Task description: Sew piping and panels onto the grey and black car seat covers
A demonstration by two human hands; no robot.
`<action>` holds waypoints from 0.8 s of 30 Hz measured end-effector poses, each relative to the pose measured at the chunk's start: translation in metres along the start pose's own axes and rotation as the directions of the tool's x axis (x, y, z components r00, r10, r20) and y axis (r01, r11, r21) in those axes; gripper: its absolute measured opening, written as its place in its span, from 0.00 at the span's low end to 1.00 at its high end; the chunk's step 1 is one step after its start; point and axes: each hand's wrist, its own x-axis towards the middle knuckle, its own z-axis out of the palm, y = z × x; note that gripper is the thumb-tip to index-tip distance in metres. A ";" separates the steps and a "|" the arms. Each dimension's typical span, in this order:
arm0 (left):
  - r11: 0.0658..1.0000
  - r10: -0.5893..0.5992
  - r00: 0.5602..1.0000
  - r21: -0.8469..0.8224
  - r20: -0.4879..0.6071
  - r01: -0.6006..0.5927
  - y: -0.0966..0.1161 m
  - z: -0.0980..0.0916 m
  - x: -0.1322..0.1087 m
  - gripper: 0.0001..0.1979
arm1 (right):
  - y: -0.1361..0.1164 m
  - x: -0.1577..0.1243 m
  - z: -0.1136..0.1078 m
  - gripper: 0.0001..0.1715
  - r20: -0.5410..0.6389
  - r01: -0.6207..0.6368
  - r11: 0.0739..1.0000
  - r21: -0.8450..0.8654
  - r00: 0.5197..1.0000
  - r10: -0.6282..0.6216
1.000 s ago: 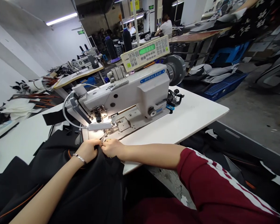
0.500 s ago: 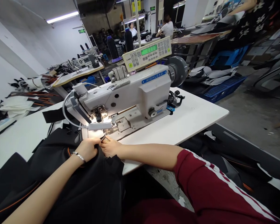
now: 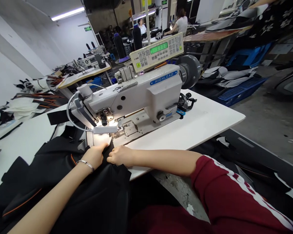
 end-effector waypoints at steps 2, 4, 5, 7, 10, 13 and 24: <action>0.993 0.009 0.999 0.120 0.042 -0.014 0.011 0.000 -0.003 0.22 | 0.000 -0.001 0.000 0.10 0.008 0.015 1.000 -0.014 1.000 -0.015; 0.986 0.048 0.997 0.154 0.053 -0.056 0.019 0.002 -0.005 0.17 | 0.001 -0.003 -0.001 0.09 0.023 0.028 1.000 -0.014 0.999 -0.027; 0.987 0.064 0.997 0.147 0.045 -0.070 0.021 0.004 -0.005 0.16 | 0.001 -0.003 0.000 0.09 0.029 0.030 0.999 -0.012 0.999 -0.030; 0.990 0.083 0.996 0.112 0.019 -0.085 0.021 0.008 -0.004 0.17 | 0.002 -0.003 0.000 0.10 0.034 0.028 1.000 -0.013 0.999 -0.027; 0.994 0.094 0.995 0.052 -0.018 -0.093 0.016 0.014 0.001 0.18 | 0.004 -0.001 0.001 0.11 0.037 0.020 0.999 -0.032 0.999 -0.019; 0.995 0.104 0.993 0.010 -0.060 -0.104 0.011 0.019 0.007 0.18 | 0.005 0.000 0.003 0.12 0.028 0.018 0.999 -0.051 0.999 -0.016; 0.996 0.064 0.993 -0.057 -0.101 -0.070 0.006 0.026 0.022 0.23 | 0.010 0.004 0.016 0.14 -0.066 -0.015 0.998 -0.069 0.998 0.010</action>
